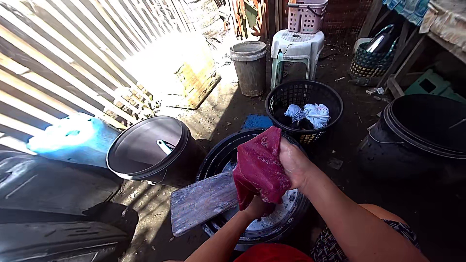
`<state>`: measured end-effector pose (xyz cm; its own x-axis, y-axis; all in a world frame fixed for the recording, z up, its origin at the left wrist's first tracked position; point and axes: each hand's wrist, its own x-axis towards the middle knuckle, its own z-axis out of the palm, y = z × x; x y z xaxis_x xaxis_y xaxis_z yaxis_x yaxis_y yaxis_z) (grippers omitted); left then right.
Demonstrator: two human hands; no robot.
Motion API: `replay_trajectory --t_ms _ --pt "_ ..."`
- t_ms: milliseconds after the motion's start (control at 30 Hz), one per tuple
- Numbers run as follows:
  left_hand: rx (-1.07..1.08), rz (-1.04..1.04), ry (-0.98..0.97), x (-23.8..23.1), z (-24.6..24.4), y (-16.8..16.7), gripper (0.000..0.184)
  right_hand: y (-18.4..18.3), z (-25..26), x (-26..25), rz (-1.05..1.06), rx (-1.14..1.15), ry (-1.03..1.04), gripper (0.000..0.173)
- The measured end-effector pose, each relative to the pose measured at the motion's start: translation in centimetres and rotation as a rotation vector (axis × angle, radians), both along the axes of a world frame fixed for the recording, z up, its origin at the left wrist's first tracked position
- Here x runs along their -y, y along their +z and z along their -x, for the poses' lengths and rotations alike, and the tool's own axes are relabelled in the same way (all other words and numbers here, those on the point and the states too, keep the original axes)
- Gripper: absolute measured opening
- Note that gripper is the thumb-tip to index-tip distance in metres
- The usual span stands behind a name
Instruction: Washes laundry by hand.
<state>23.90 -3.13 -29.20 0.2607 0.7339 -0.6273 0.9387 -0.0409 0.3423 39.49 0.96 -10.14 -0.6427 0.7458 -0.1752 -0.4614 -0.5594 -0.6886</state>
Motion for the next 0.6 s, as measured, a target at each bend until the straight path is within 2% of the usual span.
replay_trajectory --t_ms 67,133,200,233,300,367,433,500,600 --pt "-0.186 -0.006 -0.083 -0.2 1.0 -2.5 0.058 0.6 -0.8 -0.4 -0.065 -0.020 -0.030 0.067" --pt "-0.114 -0.004 -0.062 -0.9 2.1 -2.5 0.067 0.5 -1.3 -1.0 -0.090 0.060 -0.074 0.061" --pt "0.192 0.018 0.041 -1.7 3.4 -1.4 0.051 0.2 -1.5 -1.4 -0.187 0.249 -0.126 0.049" --pt "0.378 0.077 0.170 -1.8 3.8 -0.4 0.042 0.0 -1.5 -1.6 -0.268 0.375 -0.138 0.043" --pt "0.741 0.158 0.512 -1.6 3.5 2.5 0.028 -0.7 -1.5 -2.5 -0.455 0.639 -0.089 0.041" --pt "1.077 0.205 0.763 -1.4 3.0 5.4 0.034 -1.4 -1.3 -3.4 -0.652 0.961 -0.030 0.041" --pt "1.365 0.229 0.854 -1.4 3.0 7.5 0.035 -1.9 -1.4 -3.7 -0.766 1.154 -0.035 0.036" --pt "1.549 0.229 0.826 -1.4 3.1 9.4 0.033 -1.4 -1.7 -3.3 -0.695 1.019 -0.173 0.029" --pt "1.669 0.185 0.777 -1.2 2.4 12.3 0.031 -1.2 -2.0 -2.7 -0.413 0.465 -0.376 0.024"
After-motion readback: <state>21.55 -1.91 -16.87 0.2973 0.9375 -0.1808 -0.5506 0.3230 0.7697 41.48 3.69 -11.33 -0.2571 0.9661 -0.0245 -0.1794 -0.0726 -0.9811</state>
